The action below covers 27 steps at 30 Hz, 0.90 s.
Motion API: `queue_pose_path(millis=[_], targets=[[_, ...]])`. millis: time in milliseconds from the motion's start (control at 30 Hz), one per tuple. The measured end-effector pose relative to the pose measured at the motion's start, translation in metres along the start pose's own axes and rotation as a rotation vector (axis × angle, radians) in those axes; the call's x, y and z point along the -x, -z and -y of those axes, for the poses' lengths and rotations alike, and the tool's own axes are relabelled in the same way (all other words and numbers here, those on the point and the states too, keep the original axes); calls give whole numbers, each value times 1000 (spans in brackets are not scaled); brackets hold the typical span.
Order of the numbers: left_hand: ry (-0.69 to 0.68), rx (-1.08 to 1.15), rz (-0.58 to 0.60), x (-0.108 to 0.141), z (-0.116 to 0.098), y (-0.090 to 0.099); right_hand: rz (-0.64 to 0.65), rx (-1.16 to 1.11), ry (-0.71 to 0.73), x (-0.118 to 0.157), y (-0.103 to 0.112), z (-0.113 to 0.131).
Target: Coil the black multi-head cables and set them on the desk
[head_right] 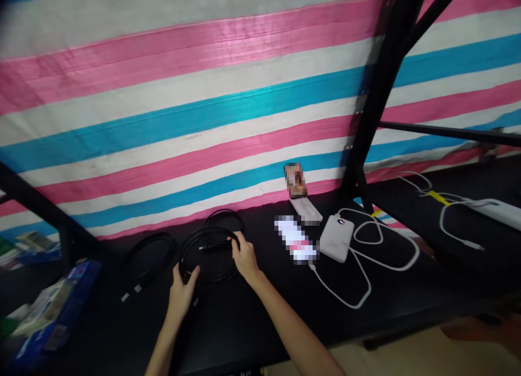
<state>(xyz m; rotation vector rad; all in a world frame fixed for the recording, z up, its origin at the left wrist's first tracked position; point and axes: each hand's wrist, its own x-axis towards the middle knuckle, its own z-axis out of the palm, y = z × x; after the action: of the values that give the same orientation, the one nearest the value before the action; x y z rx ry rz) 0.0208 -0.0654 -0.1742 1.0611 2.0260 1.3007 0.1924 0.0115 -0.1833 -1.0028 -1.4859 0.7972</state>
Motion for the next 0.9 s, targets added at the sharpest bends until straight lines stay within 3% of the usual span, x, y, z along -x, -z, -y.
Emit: queue_pose_path(millis=[267,533,667,900], targets=[[84,461,65,17,-9,-7,35,-76,-108,0,-7,2],[49,784,-133,-8,-32,-26,181,-223,-252,2,-13,7],[30,796,-106,-31,-49,-45,166,-286,-324,0,-16,4],[104,493,150,-68,-45,-53,16,-338,-471,-16,-7,-11]])
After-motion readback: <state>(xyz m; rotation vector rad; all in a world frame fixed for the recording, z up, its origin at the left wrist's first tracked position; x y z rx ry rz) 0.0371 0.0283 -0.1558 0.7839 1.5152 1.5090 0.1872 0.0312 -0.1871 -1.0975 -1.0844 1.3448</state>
